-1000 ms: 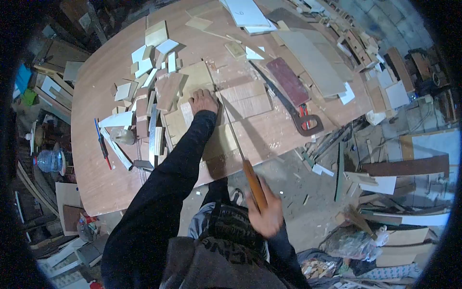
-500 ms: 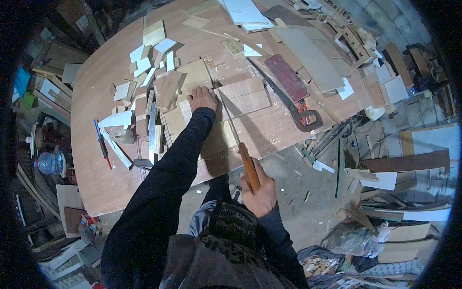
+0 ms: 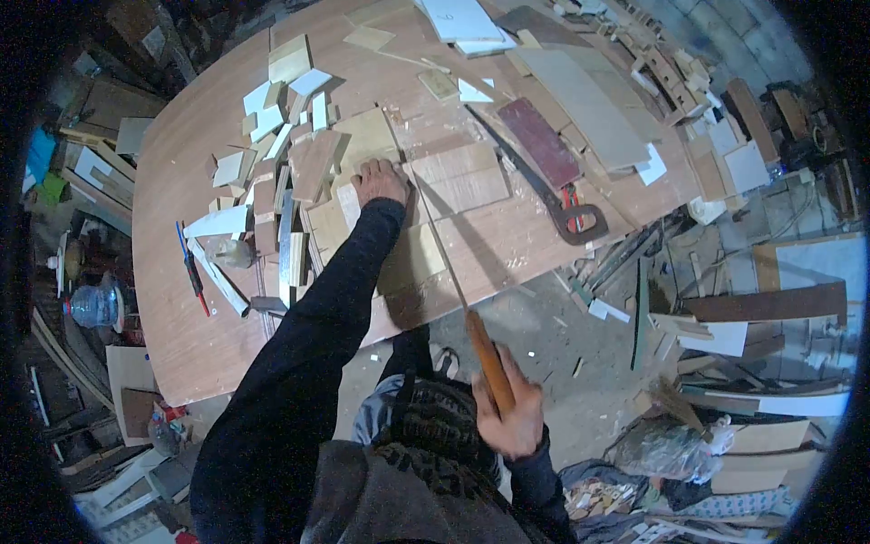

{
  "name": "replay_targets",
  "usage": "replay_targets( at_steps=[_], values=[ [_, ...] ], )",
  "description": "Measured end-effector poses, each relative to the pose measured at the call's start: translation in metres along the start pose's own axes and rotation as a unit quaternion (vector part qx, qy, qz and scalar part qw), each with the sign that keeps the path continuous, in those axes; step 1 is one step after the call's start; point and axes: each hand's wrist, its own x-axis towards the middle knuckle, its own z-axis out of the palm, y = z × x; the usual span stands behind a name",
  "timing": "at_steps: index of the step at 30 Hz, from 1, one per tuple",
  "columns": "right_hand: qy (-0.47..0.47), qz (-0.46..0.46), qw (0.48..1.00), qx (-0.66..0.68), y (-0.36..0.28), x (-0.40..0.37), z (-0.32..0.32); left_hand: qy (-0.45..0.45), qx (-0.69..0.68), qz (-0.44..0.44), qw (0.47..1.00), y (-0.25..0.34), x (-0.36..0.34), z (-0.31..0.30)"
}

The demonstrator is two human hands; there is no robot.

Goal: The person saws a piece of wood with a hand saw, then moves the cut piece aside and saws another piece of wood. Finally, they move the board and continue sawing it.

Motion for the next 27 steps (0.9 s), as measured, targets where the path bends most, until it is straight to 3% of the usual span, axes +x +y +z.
replay_targets(
  at_steps=[2, 3, 6, 7, 10, 13, 16, 21, 25, 27],
  values=[
    [-0.028, 0.09, 0.995, -0.019, 0.001, 0.025, 0.01, -0.004, 0.003, 0.021, 1.0, 0.004, -0.003, 0.0],
    [-0.026, 0.049, 0.998, 0.001, 0.013, 0.041, 0.02, 0.002, 0.007, 0.013, 1.0, 0.005, -0.005, -0.001],
    [-0.027, 0.039, 0.999, -0.019, 0.006, 0.015, 0.009, 0.002, 0.003, 0.002, 1.0, 0.006, -0.005, 0.001],
    [-0.003, -0.012, 0.999, -0.031, 0.008, 0.001, 0.003, -0.002, -0.006, -0.004, 1.0, 0.005, -0.003, 0.002],
    [-0.018, 0.055, 0.998, -0.011, 0.002, 0.009, 0.004, -0.003, 0.008, 0.007, 1.0, -0.003, -0.013, 0.002],
    [-0.029, 0.048, 0.998, -0.007, 0.008, 0.038, 0.02, -0.003, 0.001, 0.008, 1.0, 0.004, 0.001, -0.003],
    [-0.002, 0.036, 0.998, 0.056, 0.0, -0.004, -0.004, -0.011, -0.003, 0.007, 1.0, 0.004, 0.001, 0.004],
    [-0.038, 0.058, 0.998, -0.014, 0.005, 0.041, 0.01, -0.014, 0.013, 0.006, 1.0, 0.001, -0.003, 0.002],
    [-0.002, 0.009, 1.0, -0.011, -0.012, 0.002, -0.01, -0.016, -0.003, -0.01, 1.0, 0.002, 0.002, -0.002],
    [-0.04, 0.046, 0.997, -0.036, -0.017, 0.019, -0.002, -0.033, -0.004, -0.001, 0.999, -0.002, -0.009, -0.005]
  ],
)
